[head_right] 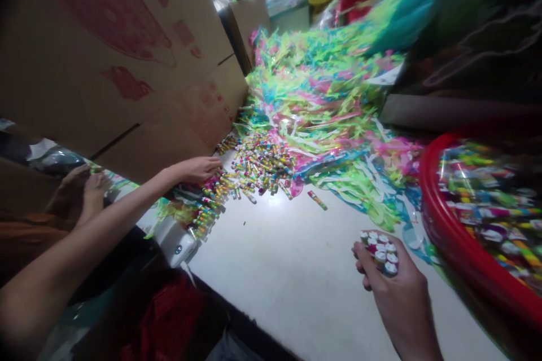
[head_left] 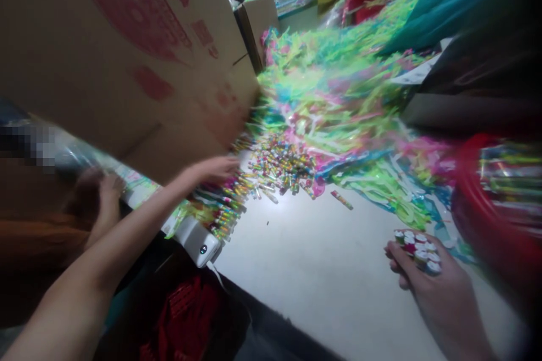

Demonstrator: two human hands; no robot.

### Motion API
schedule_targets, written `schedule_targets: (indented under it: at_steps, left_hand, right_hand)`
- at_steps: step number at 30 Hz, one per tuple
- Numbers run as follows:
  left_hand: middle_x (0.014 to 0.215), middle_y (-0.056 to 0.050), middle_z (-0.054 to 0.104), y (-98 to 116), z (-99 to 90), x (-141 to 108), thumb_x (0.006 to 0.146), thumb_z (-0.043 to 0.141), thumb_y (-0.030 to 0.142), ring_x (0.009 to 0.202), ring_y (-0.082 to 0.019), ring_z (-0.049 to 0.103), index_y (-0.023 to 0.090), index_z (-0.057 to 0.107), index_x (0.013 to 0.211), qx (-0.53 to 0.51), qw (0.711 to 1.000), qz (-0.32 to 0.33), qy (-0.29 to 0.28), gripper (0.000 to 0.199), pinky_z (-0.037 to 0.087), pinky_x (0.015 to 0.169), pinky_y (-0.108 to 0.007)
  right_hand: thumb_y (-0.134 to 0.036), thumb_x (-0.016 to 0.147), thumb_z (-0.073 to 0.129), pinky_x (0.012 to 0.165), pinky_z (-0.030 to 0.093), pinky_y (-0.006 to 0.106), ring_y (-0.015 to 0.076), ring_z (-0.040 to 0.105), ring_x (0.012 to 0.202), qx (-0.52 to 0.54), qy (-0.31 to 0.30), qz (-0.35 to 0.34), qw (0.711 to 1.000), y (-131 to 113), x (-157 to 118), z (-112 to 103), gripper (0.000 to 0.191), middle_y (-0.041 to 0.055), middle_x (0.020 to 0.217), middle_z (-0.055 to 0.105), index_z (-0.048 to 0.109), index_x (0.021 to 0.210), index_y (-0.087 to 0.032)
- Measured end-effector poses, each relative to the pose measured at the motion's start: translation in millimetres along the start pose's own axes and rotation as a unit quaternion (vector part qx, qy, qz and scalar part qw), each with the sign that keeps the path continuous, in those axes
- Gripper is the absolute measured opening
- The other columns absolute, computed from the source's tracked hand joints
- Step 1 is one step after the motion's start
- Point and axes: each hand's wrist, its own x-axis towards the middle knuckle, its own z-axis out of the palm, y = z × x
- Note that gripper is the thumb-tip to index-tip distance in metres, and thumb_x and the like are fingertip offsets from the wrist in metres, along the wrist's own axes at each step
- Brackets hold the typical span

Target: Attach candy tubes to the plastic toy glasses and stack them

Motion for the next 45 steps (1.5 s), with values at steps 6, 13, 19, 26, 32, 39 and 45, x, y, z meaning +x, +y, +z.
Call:
schedule_targets:
  at_steps: [6,13,19,26,32,39,45]
  left_hand:
    - [0.119,-0.014,0.07,28.1,3.7,7.3,0.107,0.046,0.031,0.103,-0.022,0.063,0.013,0.069,0.125,0.0,1.0,-0.022,0.02,0.034,0.048,0.097,-0.034]
    - [0.132,-0.013,0.069,41.5,9.3,-11.8,0.107,0.047,0.026,0.118,-0.023,0.065,0.018,0.063,0.14,-0.057,0.998,-0.027,0.028,0.037,0.051,0.105,-0.035]
    - [0.151,-0.015,0.056,23.9,-13.7,-57.7,0.103,0.059,0.033,0.14,-0.026,0.055,0.019,0.06,0.144,-0.108,0.994,-0.019,-0.001,0.044,0.044,0.123,-0.044]
    - [0.13,-0.012,0.065,29.4,1.9,-75.0,0.104,0.064,0.045,0.119,-0.02,0.061,0.018,0.074,0.113,-0.125,0.991,-0.011,0.048,0.03,0.054,0.106,-0.034]
    - [0.115,-0.012,0.068,29.6,17.6,-72.4,0.107,0.056,0.048,0.104,-0.019,0.063,0.016,0.075,0.111,-0.091,0.991,-0.031,0.097,0.037,0.054,0.092,-0.033]
    - [0.123,-0.012,0.071,32.1,24.3,-60.2,0.102,0.065,0.053,0.112,-0.022,0.064,0.023,0.076,0.118,-0.044,0.992,-0.002,0.117,0.036,0.052,0.101,-0.035]
    - [0.127,-0.011,0.069,33.2,18.3,-45.2,0.102,0.065,0.053,0.118,-0.022,0.063,0.022,0.076,0.109,-0.027,0.994,0.01,0.102,0.034,0.051,0.1,-0.034]
  right_hand:
    - [-0.072,0.069,0.086,0.045,0.056,0.024,0.0236,0.072,0.068,0.002,0.001,-0.003,1.0,-2.6,-0.5,-0.4,0.068,0.0059,0.086,0.076,0.07,0.114,-0.024]
    - [-0.068,0.069,0.086,0.045,0.055,0.022,0.0219,0.07,0.067,0.0,0.006,-0.007,1.0,-11.0,-5.6,-1.3,0.066,0.0065,0.084,0.076,0.071,0.114,-0.022]
    - [-0.068,0.069,0.085,0.045,0.055,0.021,0.0229,0.072,0.069,-0.017,0.017,-0.002,1.0,-11.6,-6.0,-0.5,0.066,0.0072,0.087,0.077,0.073,0.115,-0.023]
    - [-0.068,0.072,0.083,0.047,0.056,0.021,0.0223,0.073,0.069,-0.036,0.01,-0.013,0.999,-7.7,-5.1,-2.1,0.064,0.0066,0.088,0.077,0.072,0.117,-0.024]
    - [-0.068,0.069,0.084,0.046,0.057,0.022,0.0234,0.074,0.07,-0.027,0.013,-0.004,1.0,-7.5,-4.7,-2.0,0.066,0.0071,0.088,0.078,0.073,0.116,-0.023]
    - [-0.071,0.068,0.084,0.046,0.057,0.024,0.0248,0.074,0.07,-0.02,0.009,0.003,1.0,-5.7,-5.0,-2.4,0.068,0.0068,0.088,0.078,0.072,0.115,-0.024]
    - [-0.074,0.068,0.084,0.046,0.058,0.026,0.0254,0.074,0.068,-0.022,0.006,0.001,1.0,1.4,-1.3,-2.0,0.069,0.0057,0.085,0.076,0.071,0.113,-0.024]
